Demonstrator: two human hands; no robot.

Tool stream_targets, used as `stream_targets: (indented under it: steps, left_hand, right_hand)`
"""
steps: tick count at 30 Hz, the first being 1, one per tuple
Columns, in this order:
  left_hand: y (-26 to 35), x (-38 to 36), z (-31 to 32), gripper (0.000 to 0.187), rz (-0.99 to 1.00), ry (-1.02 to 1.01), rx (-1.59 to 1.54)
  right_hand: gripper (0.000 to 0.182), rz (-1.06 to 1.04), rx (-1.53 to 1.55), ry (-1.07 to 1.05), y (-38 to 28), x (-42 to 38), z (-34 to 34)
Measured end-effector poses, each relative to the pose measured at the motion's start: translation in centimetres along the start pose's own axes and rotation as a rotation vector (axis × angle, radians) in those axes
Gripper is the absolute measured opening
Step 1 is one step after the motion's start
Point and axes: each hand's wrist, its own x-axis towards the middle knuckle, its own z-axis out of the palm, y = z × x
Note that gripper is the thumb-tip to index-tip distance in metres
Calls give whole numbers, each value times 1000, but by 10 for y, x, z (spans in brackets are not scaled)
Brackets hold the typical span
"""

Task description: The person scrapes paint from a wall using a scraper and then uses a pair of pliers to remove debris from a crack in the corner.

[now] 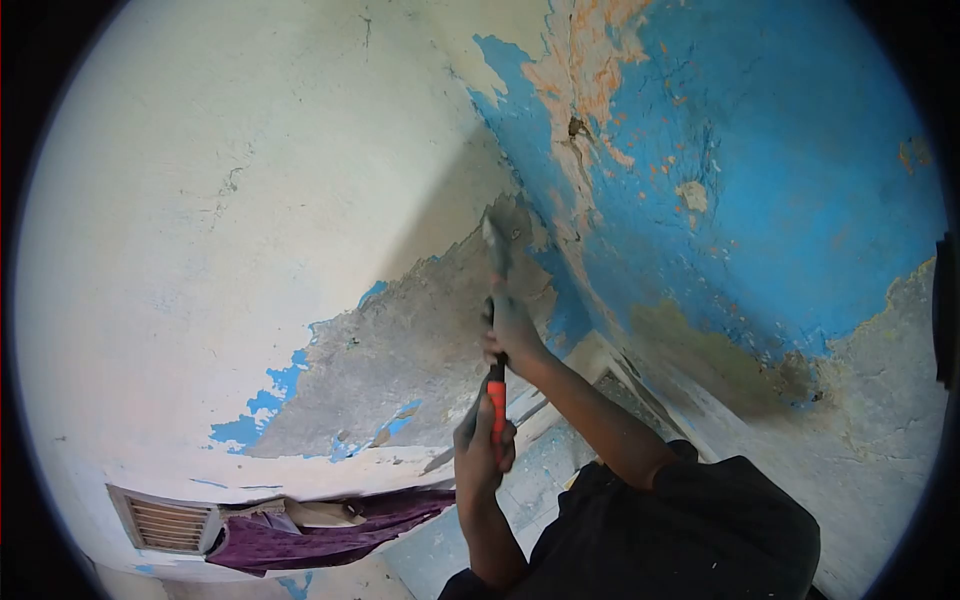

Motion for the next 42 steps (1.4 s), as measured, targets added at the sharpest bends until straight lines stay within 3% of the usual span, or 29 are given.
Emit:
stream_targets:
  steps: [3, 9, 10, 13, 16, 19, 22, 29, 31, 32, 35, 38, 42]
  left_hand:
    - [26, 22, 14, 52, -74, -104, 13]
    - [23, 13, -1, 53, -43, -51, 38]
    - [31, 23, 0, 54, -58, -72, 57]
    - [33, 18, -9, 50, -76, -74, 35]
    - [51, 21, -3, 49, -95, -48, 161]
    - [63, 30, -21, 48, -66, -161, 82]
    - [65, 32, -28, 47, -88, -135, 99]
    - [80, 45, -52, 47, -157, -200, 105]
    - [78, 54, -42, 49, -186, -227, 126]
    - [78, 47, -40, 48, -108, -229, 116]
    - [72, 48, -63, 43, -114, -238, 92]
    - [50, 59, -49, 41, -130, -222, 118]
    - [33, 64, -63, 39, -111, -249, 67]
  right_hand:
    - [49, -135, 64, 22, -31, 8, -5]
    - [48, -170, -99, 197, -17, 26, -3]
    - [48, -129, 63, 51, -39, 2, 2]
    - [48, -52, 64, 26, -23, 5, 9]
    - [49, -203, 29, 137, -23, 23, 8]
    - [50, -92, 200, 10, -38, 6, 17]
    - [50, -93, 156, -56, -16, 11, 23]
    - [52, -150, 196, -7, -21, 18, 27]
    - [52, -239, 173, 25, -29, 24, 18]
    - [51, -232, 182, 4, -28, 25, 19]
    - [50, -120, 116, -25, -13, 21, 25]
    - [49, -252, 83, 47, -24, 25, 8]
    - [47, -204, 44, 65, -9, 33, -2]
